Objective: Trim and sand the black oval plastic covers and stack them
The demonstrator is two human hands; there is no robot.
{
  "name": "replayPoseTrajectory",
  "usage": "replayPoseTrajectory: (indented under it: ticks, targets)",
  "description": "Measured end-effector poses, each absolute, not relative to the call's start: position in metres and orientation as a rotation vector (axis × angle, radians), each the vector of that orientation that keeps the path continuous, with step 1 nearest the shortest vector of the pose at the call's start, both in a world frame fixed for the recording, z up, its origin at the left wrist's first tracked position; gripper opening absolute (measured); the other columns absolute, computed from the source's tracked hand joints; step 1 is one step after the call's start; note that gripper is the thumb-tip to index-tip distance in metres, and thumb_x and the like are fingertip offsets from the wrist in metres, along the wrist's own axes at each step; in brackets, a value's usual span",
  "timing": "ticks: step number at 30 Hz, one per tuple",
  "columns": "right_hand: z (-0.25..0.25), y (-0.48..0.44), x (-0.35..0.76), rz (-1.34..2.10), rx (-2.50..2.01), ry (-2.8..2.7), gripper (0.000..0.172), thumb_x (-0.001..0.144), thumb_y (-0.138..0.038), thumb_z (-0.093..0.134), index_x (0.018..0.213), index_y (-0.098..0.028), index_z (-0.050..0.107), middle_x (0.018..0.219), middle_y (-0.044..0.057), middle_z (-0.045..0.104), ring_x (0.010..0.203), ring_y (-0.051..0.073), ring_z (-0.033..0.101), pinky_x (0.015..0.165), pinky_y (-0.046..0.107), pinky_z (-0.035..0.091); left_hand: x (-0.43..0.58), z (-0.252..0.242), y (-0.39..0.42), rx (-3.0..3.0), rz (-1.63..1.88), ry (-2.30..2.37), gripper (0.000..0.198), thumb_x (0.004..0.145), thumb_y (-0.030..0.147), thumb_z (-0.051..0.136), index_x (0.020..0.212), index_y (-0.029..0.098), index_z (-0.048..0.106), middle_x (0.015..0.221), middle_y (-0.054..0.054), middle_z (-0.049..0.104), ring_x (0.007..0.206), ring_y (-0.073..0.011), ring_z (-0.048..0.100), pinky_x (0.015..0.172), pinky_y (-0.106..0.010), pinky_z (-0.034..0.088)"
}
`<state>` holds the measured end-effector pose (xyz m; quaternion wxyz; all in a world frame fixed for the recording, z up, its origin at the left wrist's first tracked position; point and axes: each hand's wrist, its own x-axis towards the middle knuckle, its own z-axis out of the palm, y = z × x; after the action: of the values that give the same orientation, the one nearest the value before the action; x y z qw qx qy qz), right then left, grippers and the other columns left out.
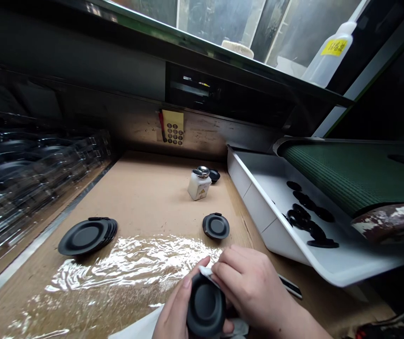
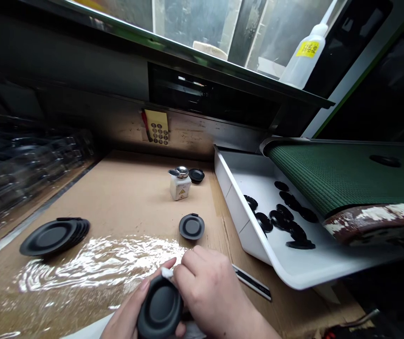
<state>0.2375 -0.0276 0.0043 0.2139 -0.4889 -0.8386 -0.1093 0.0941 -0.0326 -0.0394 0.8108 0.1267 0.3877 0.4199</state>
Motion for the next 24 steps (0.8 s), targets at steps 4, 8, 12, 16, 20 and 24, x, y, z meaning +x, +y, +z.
replayPoseTrajectory:
  ticks: [4,8,12,16,20,24]
  targets:
    - [0.019,-0.024,0.258,-0.337,-1.428,-2.181,0.022,0.088,-0.019,0.043,0.073,-0.017,0.06,0.067,0.002,0.054,0.06,0.011,0.045,0.052,0.024,0.03,0.092,-0.027,-0.03,0.221,0.809,0.724,0.055,0.078,0.04,0.051,0.126,0.015,0.042,0.085,-0.014,0.071,0.058,-0.0265,0.066,0.052,-0.037,0.048]
    - [0.03,-0.005,0.275,-0.577,-1.673,-1.976,0.023,0.09,-0.026,0.041,0.086,-0.017,0.062,0.076,0.004,0.058,0.069,0.012,0.05,0.058,0.023,0.034,0.094,-0.023,-0.031,0.206,0.856,0.68,0.05,0.082,0.035,0.046,0.125,0.01,0.041,0.088,-0.017,0.07,0.069,-0.0285,0.064,0.052,-0.038,0.047]
    - [0.011,0.028,0.283,-0.742,-2.011,-1.909,0.024,0.09,-0.024,0.042,0.074,-0.017,0.059,0.072,0.004,0.057,0.069,0.014,0.051,0.052,0.025,0.03,0.095,-0.022,-0.031,0.202,0.864,0.633,0.038,0.082,0.032,0.044,0.112,0.009,0.052,0.09,-0.017,0.07,0.076,-0.0296,0.063,0.055,-0.039,0.048]
    - [-0.018,0.055,0.287,-0.652,-2.121,-1.982,0.017,0.086,-0.018,0.048,0.072,-0.015,0.056,0.07,0.0,0.055,0.066,0.012,0.051,0.053,0.022,0.035,0.093,-0.02,-0.03,0.21,0.849,0.674,0.031,0.083,0.028,0.044,0.105,0.011,0.058,0.095,-0.018,0.07,0.083,-0.0304,0.064,0.062,-0.04,0.05]
    - [-0.022,0.057,0.291,-0.544,-2.138,-1.996,0.012,0.086,-0.017,0.048,0.078,-0.014,0.057,0.076,0.002,0.057,0.073,0.014,0.054,0.062,0.027,0.043,0.092,-0.02,-0.03,0.194,0.848,0.65,0.03,0.083,0.028,0.043,0.103,0.013,0.06,0.098,-0.018,0.07,0.087,-0.0307,0.064,0.066,-0.039,0.05]
    - [-0.004,0.019,0.284,-0.46,-1.98,-2.037,0.018,0.087,-0.017,0.041,0.094,-0.017,0.058,0.101,0.008,0.057,0.095,0.02,0.052,0.077,0.033,0.043,0.091,-0.026,-0.028,0.159,0.856,0.592,0.031,0.085,0.03,0.041,0.102,0.015,0.061,0.099,-0.019,0.069,0.085,-0.0283,0.064,0.067,-0.037,0.048]
